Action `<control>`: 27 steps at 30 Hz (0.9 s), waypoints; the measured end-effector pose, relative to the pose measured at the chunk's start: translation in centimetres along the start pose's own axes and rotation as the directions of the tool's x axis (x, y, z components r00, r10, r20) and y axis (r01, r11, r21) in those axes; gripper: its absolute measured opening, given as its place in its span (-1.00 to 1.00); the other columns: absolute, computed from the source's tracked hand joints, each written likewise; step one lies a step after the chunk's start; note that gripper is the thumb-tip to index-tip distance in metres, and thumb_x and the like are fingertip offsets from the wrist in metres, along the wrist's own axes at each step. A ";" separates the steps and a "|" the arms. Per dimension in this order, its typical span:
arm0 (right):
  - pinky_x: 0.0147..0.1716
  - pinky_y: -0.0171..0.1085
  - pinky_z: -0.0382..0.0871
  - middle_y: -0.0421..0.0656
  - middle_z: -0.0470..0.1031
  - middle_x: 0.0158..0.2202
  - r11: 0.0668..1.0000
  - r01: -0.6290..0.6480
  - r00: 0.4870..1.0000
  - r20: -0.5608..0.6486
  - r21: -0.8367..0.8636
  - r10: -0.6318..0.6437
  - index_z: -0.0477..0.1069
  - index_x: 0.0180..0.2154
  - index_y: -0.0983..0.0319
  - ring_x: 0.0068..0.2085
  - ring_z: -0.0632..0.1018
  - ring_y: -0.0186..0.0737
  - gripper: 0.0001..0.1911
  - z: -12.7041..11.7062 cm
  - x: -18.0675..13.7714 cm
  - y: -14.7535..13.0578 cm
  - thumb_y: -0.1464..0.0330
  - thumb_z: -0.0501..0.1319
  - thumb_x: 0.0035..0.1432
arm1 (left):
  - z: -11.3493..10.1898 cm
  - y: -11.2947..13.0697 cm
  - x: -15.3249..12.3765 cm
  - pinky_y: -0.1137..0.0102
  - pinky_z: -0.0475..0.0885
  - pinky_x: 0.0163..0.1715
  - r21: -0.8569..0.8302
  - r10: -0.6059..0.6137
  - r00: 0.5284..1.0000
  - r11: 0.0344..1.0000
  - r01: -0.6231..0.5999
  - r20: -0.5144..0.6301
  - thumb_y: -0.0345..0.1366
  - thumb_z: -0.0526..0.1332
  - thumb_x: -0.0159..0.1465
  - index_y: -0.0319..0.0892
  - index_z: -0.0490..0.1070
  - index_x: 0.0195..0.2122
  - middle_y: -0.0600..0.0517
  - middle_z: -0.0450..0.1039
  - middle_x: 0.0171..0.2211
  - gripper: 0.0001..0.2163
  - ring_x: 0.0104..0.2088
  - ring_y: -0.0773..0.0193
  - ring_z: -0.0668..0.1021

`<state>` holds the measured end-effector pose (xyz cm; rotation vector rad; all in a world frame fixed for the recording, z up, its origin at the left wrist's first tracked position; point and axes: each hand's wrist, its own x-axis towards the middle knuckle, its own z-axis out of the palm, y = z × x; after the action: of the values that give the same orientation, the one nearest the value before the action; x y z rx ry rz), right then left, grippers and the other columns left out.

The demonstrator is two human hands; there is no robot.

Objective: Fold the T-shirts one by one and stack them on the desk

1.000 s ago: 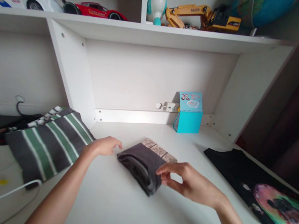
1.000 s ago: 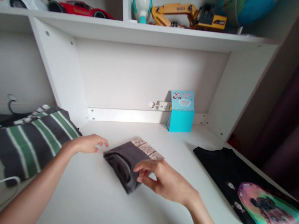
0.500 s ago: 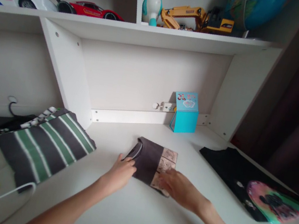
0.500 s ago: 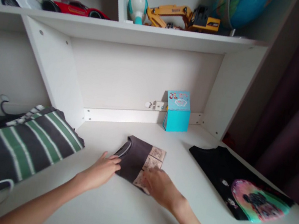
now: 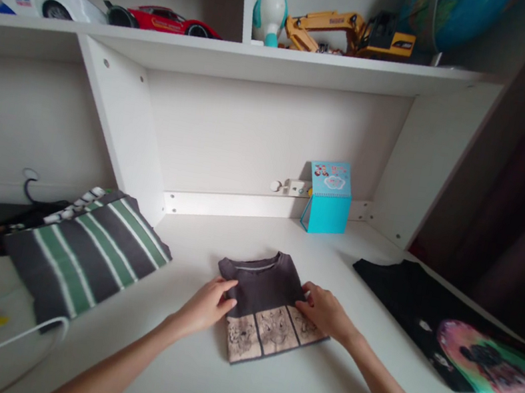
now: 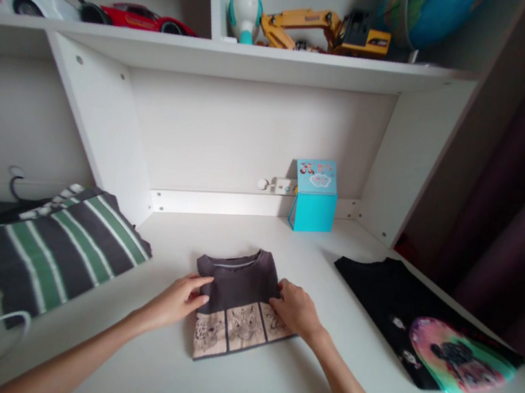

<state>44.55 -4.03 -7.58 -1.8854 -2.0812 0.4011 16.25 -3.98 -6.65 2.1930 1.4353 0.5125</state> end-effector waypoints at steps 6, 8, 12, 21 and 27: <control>-0.32 -0.33 0.29 -0.05 0.56 -0.29 0.993 -0.017 0.999 -0.031 0.115 0.021 0.39 -0.29 0.26 -0.27 0.55 -0.17 -0.84 0.1 0.1 0.2 0.49 0.14 0.02 | 2.0 0.7 0.7 0.34 0.45 -0.17 -0.361 -0.143 0.988 0.926 0.113 -0.056 -0.39 0.20 0.11 -0.22 0.37 0.08 -0.10 0.47 -0.06 -0.55 -0.27 0.23 0.54; -0.31 -0.33 0.29 -0.07 0.55 -0.30 0.989 -0.010 0.999 -0.046 0.145 0.017 0.36 -0.27 0.24 -0.27 0.54 -0.18 -0.82 -0.4 -0.3 1.1 0.50 0.11 0.02 | 1.9 1.6 0.3 0.35 0.44 -0.14 -0.501 -0.169 0.985 0.850 0.162 0.031 -0.40 0.21 0.10 -0.21 0.36 0.06 -0.06 0.51 -0.10 -0.56 -0.23 0.22 0.56; -0.35 -0.34 0.31 -0.20 0.54 -0.39 0.977 0.044 0.997 -0.068 0.209 -0.030 0.26 -0.09 0.20 -0.41 0.52 -0.25 -0.64 -1.9 -1.8 2.9 0.50 0.08 0.01 | 2.5 4.0 -0.7 0.38 0.44 -0.16 -0.587 -0.179 0.978 0.782 0.210 0.112 -0.39 0.25 0.06 -0.15 0.43 -0.08 0.00 0.53 -0.10 -0.65 -0.20 0.23 0.57; -0.38 -0.29 0.31 -0.20 0.51 -0.46 0.982 0.108 0.973 -0.218 0.152 -0.073 0.48 -0.23 0.18 -0.47 0.48 -0.21 -0.71 -7.1 -4.0 8.4 0.43 0.09 -0.01 | 7.2 10.5 3.6 0.38 0.47 -0.19 -0.604 -0.007 0.996 0.796 -0.051 -0.093 -0.47 0.23 0.04 -0.20 0.48 -0.08 -0.08 0.50 -0.04 -0.63 -0.21 0.21 0.56; -0.44 -0.20 0.28 -0.15 0.46 -0.56 0.995 -0.049 0.905 -0.419 0.086 0.080 0.51 -0.25 0.16 -0.52 0.47 -0.13 -0.72 -14.1 -4.6 16.4 0.36 0.13 -0.03 | 10.4 19.1 9.2 0.38 0.49 -0.19 -0.655 0.116 0.974 0.724 -0.217 -0.195 -0.44 0.24 0.07 -0.16 0.45 0.00 -0.09 0.41 0.03 -0.58 -0.26 0.26 0.55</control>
<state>65.61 -6.97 -1.48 -1.8078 -1.6985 0.0683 39.69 -3.90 -3.88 1.7036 0.8927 1.0831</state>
